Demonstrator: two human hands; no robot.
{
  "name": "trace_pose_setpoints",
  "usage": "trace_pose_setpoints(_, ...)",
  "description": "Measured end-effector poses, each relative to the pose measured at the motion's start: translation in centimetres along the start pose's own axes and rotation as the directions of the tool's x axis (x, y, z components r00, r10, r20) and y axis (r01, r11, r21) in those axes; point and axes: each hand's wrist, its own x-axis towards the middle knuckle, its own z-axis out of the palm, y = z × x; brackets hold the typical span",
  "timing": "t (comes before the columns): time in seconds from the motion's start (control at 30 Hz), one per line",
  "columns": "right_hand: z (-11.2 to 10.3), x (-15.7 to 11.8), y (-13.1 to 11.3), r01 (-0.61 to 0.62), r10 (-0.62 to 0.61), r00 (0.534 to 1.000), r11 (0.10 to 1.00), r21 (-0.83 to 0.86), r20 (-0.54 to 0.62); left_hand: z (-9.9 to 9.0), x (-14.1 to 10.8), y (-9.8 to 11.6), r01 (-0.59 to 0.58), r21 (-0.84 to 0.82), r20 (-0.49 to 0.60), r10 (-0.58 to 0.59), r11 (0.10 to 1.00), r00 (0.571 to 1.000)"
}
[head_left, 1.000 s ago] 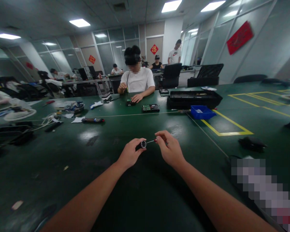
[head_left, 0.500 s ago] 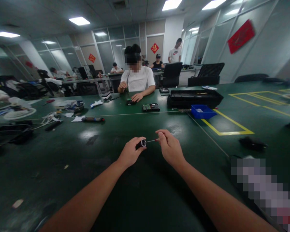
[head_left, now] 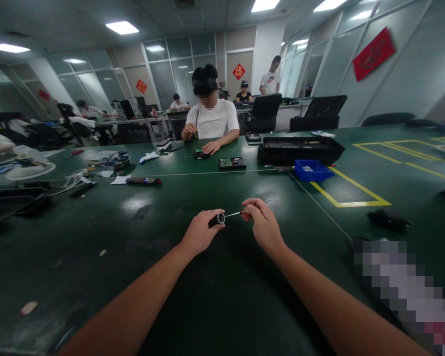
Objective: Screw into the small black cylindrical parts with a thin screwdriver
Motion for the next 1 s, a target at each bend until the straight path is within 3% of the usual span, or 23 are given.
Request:
trace_pose_setpoints(0.17,-0.1,-0.1,-0.5,-0.046,0.050,0.998,0.993,-0.105,0.029,-0.1,0.0,0.1,-0.001,0.014,0.012,0.000,1.000,1.000)
trace_pose_setpoints(0.43,0.6,0.0,0.8,-0.096,0.101,0.994,0.983,0.155,-0.028,0.0,0.0,-0.2,0.041,0.005,-0.040,-0.041,0.999,0.998)
trace_pose_setpoints(0.53,0.7,0.4,1.7,-0.152,0.172,0.984,0.942,0.298,-0.044,-0.2,0.2,0.2,-0.035,0.014,-0.058,0.036,0.999,0.998)
trace_pose_setpoints(0.63,0.2,1.0,2.6,-0.217,0.244,0.970,0.900,0.379,-0.023,-0.6,0.5,0.5,-0.168,0.083,-0.008,0.169,0.982,0.986)
trace_pose_setpoints(0.7,-0.2,1.4,3.0,-0.259,0.284,0.959,0.902,0.345,-0.024,-0.7,0.6,0.5,-0.173,0.127,0.036,0.169,0.977,0.985)
trace_pose_setpoints(0.87,-0.6,1.3,2.7,-0.206,0.236,0.950,0.966,0.154,-0.205,-0.5,0.6,-0.1,-0.080,0.129,0.068,0.072,0.988,0.995)
trace_pose_setpoints(1.0,-0.4,0.7,1.1,-0.154,0.171,0.970,0.982,0.110,-0.170,-0.5,0.4,-0.1,-0.072,0.117,0.064,0.064,0.991,0.996)
